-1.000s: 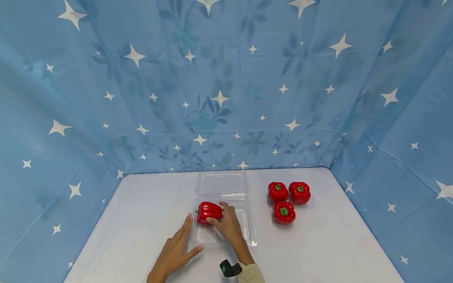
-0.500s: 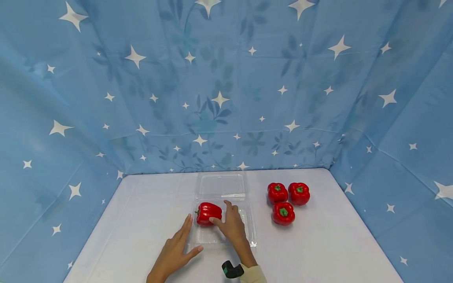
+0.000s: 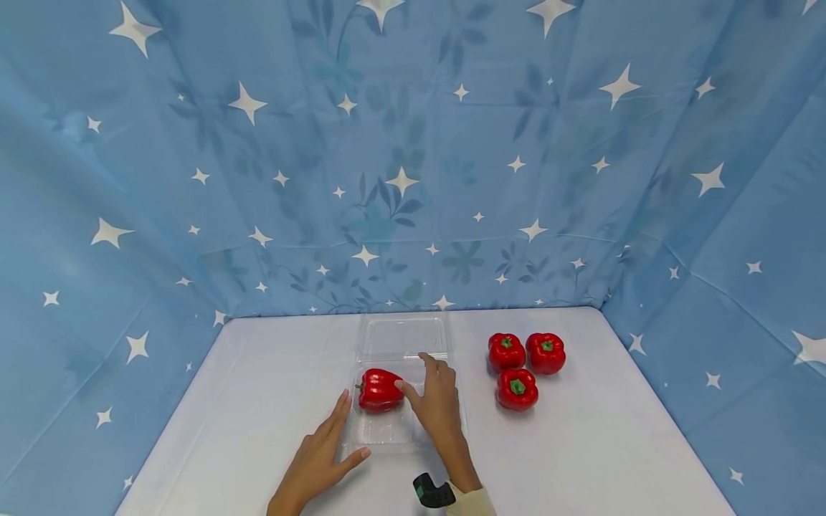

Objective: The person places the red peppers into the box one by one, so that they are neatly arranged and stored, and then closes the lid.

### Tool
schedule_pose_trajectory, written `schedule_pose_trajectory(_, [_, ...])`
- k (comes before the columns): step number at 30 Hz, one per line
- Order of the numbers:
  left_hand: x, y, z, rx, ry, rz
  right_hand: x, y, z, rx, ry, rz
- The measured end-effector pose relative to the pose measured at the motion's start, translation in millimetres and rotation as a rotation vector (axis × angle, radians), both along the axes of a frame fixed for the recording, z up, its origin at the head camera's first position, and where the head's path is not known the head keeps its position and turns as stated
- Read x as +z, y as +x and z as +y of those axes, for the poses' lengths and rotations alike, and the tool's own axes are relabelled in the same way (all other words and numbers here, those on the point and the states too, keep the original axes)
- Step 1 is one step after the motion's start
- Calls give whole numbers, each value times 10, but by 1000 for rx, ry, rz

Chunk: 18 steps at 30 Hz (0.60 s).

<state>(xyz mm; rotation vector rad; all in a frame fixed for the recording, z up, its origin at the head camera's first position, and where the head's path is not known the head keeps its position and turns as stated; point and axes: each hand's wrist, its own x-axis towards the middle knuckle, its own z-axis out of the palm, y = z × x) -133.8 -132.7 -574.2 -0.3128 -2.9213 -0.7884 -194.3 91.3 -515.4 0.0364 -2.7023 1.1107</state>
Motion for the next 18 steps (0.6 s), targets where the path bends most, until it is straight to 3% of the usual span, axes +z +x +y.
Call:
schedule_pose_trajectory(8, [10, 4, -4, -13, 15, -3, 62, -41, 218, -89, -62, 227])
schedule_pose_trajectory(18, [18, 6, -6, -24, 14, 14, -52, -86, 639, -307, -75, 502])
